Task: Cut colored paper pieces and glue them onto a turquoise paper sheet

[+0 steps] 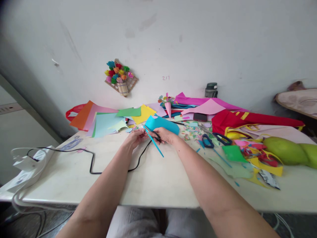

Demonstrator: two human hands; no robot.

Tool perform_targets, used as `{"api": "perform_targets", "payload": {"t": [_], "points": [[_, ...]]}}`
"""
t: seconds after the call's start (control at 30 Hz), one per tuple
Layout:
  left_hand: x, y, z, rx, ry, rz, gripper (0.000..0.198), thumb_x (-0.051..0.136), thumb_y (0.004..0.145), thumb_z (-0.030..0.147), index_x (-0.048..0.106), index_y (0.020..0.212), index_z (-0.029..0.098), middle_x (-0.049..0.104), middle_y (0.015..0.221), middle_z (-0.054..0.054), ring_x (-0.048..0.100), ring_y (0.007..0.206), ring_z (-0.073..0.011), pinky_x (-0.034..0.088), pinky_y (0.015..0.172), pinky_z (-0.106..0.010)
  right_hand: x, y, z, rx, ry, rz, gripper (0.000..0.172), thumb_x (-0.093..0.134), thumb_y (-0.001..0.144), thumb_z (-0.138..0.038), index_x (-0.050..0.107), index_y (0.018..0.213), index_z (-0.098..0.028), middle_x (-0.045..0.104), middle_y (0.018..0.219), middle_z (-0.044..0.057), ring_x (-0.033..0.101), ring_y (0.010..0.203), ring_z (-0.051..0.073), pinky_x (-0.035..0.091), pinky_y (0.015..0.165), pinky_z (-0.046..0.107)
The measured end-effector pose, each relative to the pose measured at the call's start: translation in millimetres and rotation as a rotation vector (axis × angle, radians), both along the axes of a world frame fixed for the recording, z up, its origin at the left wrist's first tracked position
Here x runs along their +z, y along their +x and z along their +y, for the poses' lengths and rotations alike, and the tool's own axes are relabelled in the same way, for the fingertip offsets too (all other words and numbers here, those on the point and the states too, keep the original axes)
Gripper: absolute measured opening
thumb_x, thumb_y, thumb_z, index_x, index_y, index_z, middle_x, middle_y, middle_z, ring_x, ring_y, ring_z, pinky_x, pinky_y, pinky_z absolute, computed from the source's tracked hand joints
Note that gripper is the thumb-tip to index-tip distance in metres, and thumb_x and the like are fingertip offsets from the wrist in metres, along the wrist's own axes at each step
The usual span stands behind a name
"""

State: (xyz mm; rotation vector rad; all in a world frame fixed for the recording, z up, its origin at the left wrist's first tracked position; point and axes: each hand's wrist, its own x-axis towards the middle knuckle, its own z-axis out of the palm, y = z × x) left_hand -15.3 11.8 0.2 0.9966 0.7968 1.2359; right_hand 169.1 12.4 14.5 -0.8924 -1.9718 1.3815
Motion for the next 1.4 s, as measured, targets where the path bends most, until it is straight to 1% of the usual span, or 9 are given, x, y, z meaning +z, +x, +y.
{"api": "perform_targets", "payload": {"t": [0.23,0.57,0.67,0.8,0.87,1.0,1.1,1.27,1.4], "points": [[-2.1,1,2,0.006,-0.017,-0.021,0.011,0.068,0.064,0.017,0.059,0.067,0.011,0.062,0.062,-0.003,0.059,0.059,-0.0115,0.051,0.067,-0.027,0.3,-4,-3,-0.074,0.033,-0.038,0.034,0.053,0.075,-0.047,0.042,0.060,-0.018,0.043,0.039,-0.007,0.033,0.028,0.005,0.023,0.026,0.018],[-0.1,3,-1,0.032,-0.021,-0.037,0.008,0.067,0.065,0.015,0.060,0.065,0.012,0.062,0.061,-0.004,0.059,0.059,-0.0128,0.052,0.067,-0.028,-0.3,-7,-2,-0.111,0.055,-0.014,0.034,0.058,0.071,-0.045,0.041,0.060,-0.017,0.035,0.040,-0.010,0.028,0.029,0.003,0.020,0.026,0.018],[-0.5,2,3,0.108,-0.029,-0.068,0.005,0.064,0.066,0.014,0.059,0.066,0.012,0.062,0.060,-0.003,0.060,0.059,-0.0130,0.053,0.066,-0.028,-1.0,-5,-1,-0.125,0.019,0.042,0.030,0.059,0.071,-0.043,0.045,0.064,-0.017,0.038,0.039,-0.009,0.032,0.028,0.004,0.020,0.025,0.017],[1.4,-3,8,0.253,-0.022,-0.134,0.004,0.062,0.066,0.012,0.059,0.068,0.012,0.065,0.063,-0.004,0.062,0.060,-0.0134,0.053,0.063,-0.027,-0.5,-2,2,-0.129,-0.063,0.082,0.029,0.066,0.067,-0.036,0.053,0.082,-0.015,0.056,0.051,-0.004,0.049,0.035,0.007,0.025,0.027,0.016],[2.7,-6,9,0.314,-0.002,-0.167,0.003,0.061,0.066,0.012,0.059,0.068,0.011,0.066,0.065,-0.005,0.063,0.060,-0.0136,0.053,0.063,-0.027,-0.1,-1,3,-0.118,-0.086,0.093,0.032,0.069,0.065,-0.032,0.054,0.086,-0.015,0.059,0.055,-0.002,0.053,0.037,0.008,0.028,0.028,0.016],[3.8,-10,10,0.419,0.024,-0.216,0.003,0.060,0.067,0.012,0.057,0.067,0.012,0.066,0.066,-0.006,0.063,0.059,-0.0131,0.052,0.065,-0.027,-0.4,0,5,-0.109,-0.105,0.136,0.031,0.070,0.063,-0.027,0.054,0.086,-0.014,0.060,0.055,-0.002,0.054,0.039,0.008,0.030,0.030,0.015],[3.5,-12,10,0.467,0.031,-0.241,0.006,0.062,0.067,0.013,0.056,0.066,0.013,0.064,0.061,-0.003,0.062,0.058,-0.0119,0.052,0.068,-0.027,-0.7,0,5,-0.129,-0.102,0.155,0.032,0.070,0.062,-0.023,0.054,0.088,-0.014,0.061,0.056,-0.002,0.055,0.041,0.009,0.031,0.031,0.015],[4.1,-15,9,0.522,0.038,-0.306,0.007,0.061,0.069,0.013,0.055,0.066,0.014,0.064,0.061,-0.002,0.062,0.059,-0.0109,0.051,0.071,-0.026,1.3,-1,3,-0.173,-0.108,0.183,0.036,0.068,0.062,-0.018,0.053,0.095,-0.016,0.061,0.058,-0.002,0.058,0.044,0.010,0.036,0.034,0.015],[5.7,-13,8,0.518,0.055,-0.305,0.008,0.064,0.069,0.017,0.056,0.070,0.014,0.065,0.065,-0.003,0.063,0.061,-0.0110,0.051,0.071,-0.026,5.1,-4,0,-0.211,-0.109,0.227,0.038,0.070,0.059,-0.016,0.053,0.093,-0.017,0.058,0.056,-0.005,0.057,0.044,0.009,0.044,0.039,0.018]]}}
